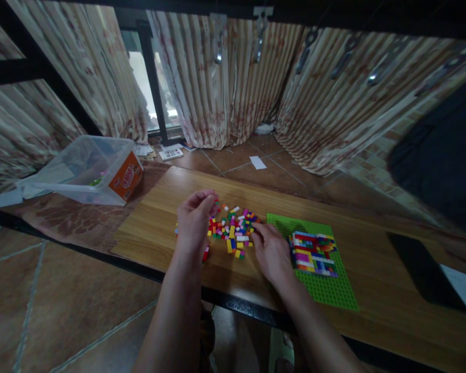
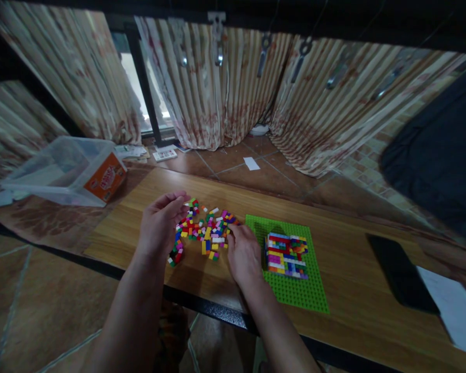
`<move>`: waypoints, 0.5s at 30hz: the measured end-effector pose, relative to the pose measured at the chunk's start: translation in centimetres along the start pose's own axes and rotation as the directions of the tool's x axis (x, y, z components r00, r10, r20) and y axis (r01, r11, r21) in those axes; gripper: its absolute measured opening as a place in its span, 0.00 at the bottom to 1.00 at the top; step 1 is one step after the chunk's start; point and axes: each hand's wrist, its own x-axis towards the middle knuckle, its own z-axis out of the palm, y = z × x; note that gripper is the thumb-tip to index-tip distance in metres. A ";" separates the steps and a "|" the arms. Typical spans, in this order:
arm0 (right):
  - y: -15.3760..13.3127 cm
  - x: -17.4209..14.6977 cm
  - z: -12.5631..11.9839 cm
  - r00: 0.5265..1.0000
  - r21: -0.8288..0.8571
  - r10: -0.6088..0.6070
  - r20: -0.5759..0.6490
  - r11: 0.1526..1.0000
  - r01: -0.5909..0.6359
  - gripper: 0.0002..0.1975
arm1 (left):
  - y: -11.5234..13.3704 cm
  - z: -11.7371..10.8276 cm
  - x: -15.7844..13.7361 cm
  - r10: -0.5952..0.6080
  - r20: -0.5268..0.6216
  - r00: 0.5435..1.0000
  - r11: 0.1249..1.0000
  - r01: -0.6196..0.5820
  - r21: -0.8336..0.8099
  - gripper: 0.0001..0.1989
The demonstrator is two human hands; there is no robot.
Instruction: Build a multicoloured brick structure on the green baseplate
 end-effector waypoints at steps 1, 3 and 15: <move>0.0 0.2 0.1 1.000 -0.004 -0.004 0.016 1.000 0.005 0.13 | 0.0 0.0 0.1 -0.005 0.000 1.000 1.000 0.005 0.005 0.10; -0.2 0.4 0.3 0.999 -0.003 -0.010 0.041 1.000 0.010 0.11 | 0.0 -0.1 0.2 -0.012 -0.002 1.000 1.000 0.012 0.012 0.11; -0.7 -1.4 -0.2 0.997 0.249 -0.073 0.040 0.967 0.061 0.12 | 0.2 -0.1 0.1 -0.025 0.004 1.000 1.000 0.025 0.009 0.13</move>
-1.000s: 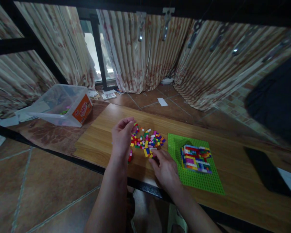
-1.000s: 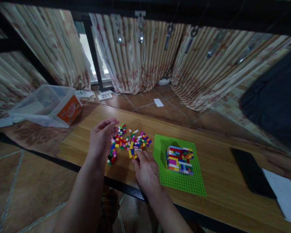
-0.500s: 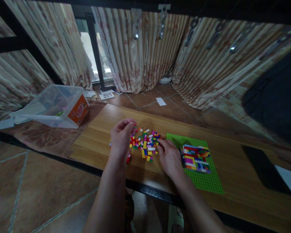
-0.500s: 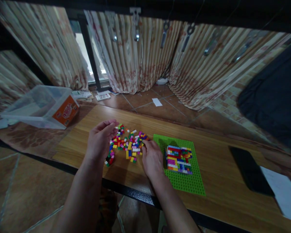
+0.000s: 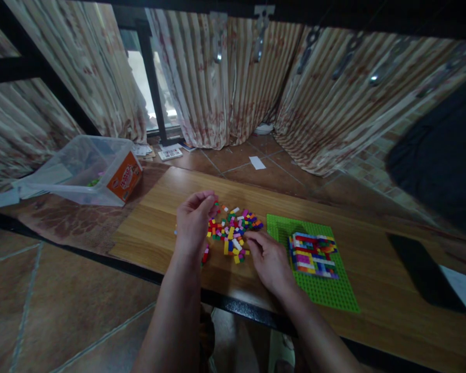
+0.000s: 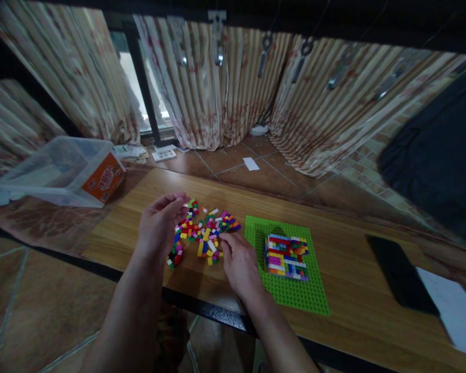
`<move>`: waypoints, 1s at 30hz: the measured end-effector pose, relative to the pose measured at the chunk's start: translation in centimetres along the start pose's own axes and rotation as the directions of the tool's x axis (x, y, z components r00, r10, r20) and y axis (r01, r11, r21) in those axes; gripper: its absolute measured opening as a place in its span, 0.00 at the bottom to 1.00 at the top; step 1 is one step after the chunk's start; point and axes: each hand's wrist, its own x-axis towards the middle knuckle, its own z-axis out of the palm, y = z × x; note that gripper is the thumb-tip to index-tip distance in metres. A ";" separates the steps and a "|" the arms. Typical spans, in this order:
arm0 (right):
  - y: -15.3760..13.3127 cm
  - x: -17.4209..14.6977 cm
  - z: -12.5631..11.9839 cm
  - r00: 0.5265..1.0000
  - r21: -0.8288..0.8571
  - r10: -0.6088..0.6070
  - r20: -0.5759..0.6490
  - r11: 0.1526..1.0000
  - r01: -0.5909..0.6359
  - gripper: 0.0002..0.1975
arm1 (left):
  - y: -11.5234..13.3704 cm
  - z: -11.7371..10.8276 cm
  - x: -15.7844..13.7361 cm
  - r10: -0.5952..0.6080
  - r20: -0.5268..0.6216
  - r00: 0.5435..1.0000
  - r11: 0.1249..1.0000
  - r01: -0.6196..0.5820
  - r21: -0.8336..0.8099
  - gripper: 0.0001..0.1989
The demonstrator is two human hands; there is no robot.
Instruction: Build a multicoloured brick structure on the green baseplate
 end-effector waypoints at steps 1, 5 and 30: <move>0.3 0.2 -0.2 0.999 -0.037 0.012 -0.041 0.999 -0.013 0.13 | 0.0 0.0 0.0 -0.001 -0.003 1.000 1.000 0.001 0.001 0.13; 1.7 1.8 -0.8 0.989 -0.199 0.025 -0.147 0.979 -0.054 0.15 | -0.1 0.0 0.0 0.002 -0.001 1.000 1.000 -0.002 -0.002 0.13; 0.9 3.0 -0.4 0.998 -0.117 0.051 0.045 0.992 -0.046 0.07 | -0.2 -0.1 0.2 -0.004 0.008 1.000 1.000 0.005 -0.017 0.13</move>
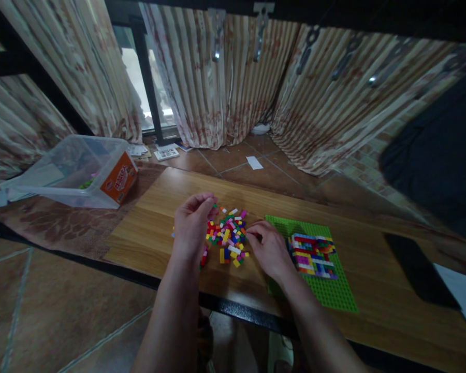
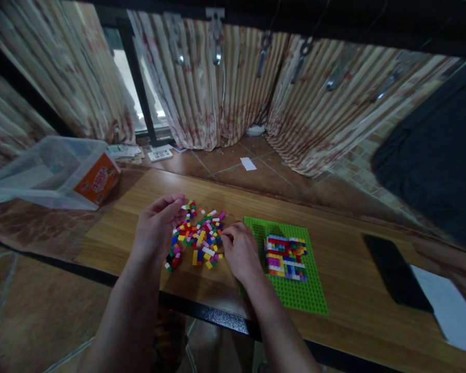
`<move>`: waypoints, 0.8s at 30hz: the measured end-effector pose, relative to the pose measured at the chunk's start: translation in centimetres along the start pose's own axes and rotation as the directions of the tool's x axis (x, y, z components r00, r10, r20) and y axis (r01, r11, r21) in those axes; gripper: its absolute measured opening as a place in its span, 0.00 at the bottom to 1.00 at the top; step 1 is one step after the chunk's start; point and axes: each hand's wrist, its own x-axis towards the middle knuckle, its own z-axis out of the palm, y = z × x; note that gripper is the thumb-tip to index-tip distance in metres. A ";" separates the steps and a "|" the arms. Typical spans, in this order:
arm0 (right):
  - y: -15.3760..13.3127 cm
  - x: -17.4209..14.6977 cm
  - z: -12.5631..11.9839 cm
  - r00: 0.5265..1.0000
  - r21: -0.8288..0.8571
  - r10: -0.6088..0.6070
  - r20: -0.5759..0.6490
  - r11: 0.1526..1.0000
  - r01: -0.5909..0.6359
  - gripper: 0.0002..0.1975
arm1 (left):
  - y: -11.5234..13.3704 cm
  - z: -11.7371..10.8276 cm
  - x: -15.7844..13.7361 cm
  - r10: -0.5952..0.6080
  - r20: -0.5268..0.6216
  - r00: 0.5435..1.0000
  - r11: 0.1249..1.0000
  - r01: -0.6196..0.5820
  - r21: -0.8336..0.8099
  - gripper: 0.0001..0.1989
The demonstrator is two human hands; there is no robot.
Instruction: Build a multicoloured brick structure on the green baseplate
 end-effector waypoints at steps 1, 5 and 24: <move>0.0 0.0 0.0 1.000 0.003 0.005 -0.002 1.000 -0.005 0.07 | 0.0 0.0 0.0 0.000 0.001 1.000 1.000 0.000 0.000 0.12; -0.4 0.4 0.3 0.999 -0.061 0.030 -0.013 0.998 -0.031 0.06 | 0.0 0.1 -0.1 -0.002 0.004 1.000 1.000 0.002 0.002 0.12; -0.8 1.5 1.3 0.990 -0.163 0.126 -0.056 0.978 -0.133 0.09 | 0.2 0.4 0.1 -0.025 0.015 1.000 0.992 0.023 0.124 0.13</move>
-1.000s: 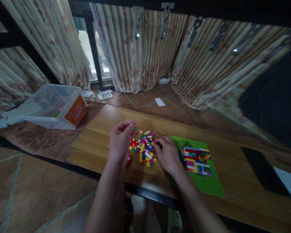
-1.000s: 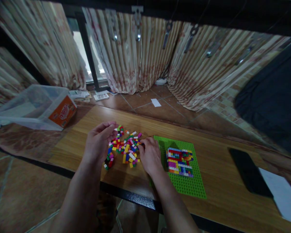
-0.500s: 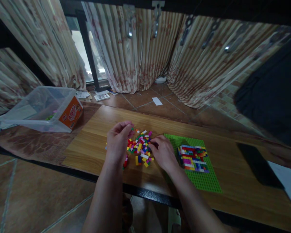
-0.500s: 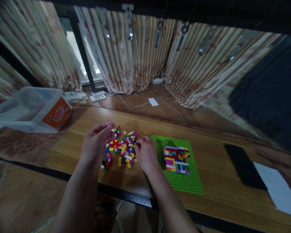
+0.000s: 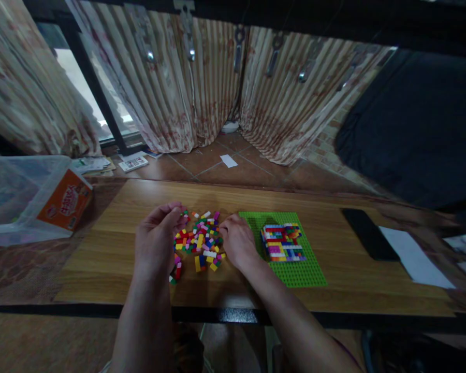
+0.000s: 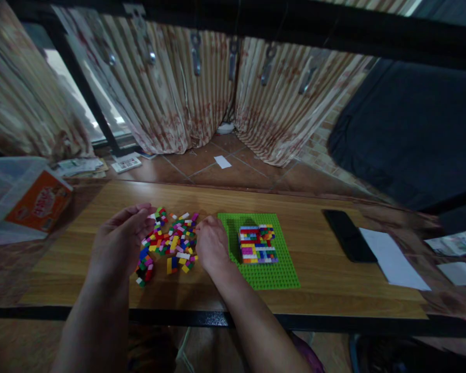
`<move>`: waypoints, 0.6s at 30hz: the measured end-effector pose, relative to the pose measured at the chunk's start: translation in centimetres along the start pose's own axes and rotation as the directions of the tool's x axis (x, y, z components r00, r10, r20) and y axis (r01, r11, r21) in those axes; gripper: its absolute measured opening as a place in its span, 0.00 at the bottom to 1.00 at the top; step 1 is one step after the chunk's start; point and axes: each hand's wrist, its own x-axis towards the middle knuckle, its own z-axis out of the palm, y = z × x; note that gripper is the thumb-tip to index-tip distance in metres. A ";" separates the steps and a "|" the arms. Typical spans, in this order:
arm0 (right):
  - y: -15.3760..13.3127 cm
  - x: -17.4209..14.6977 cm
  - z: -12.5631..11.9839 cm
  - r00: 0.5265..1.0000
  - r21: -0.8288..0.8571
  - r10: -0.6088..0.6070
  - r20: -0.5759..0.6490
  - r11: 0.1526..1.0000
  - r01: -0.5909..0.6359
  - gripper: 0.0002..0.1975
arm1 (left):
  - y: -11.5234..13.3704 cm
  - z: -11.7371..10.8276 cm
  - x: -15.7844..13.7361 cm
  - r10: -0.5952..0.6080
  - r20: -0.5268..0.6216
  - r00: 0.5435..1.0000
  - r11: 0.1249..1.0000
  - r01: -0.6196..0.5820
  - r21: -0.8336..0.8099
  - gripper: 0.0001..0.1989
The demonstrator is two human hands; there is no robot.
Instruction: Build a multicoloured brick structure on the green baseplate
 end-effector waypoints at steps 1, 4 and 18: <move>0.1 0.0 0.1 1.000 -0.005 -0.013 0.000 1.000 0.013 0.09 | 0.0 0.0 0.0 0.000 0.003 1.000 1.000 0.000 0.004 0.13; 0.3 -0.2 0.1 0.999 -0.007 -0.050 -0.005 0.999 0.050 0.07 | 0.0 0.1 -0.1 -0.002 0.002 1.000 1.000 0.002 0.005 0.13; -0.5 -0.4 -1.6 0.999 0.371 0.016 -0.033 0.928 -0.003 0.07 | -0.3 0.3 -0.2 -0.001 0.052 0.999 1.000 0.000 0.029 0.14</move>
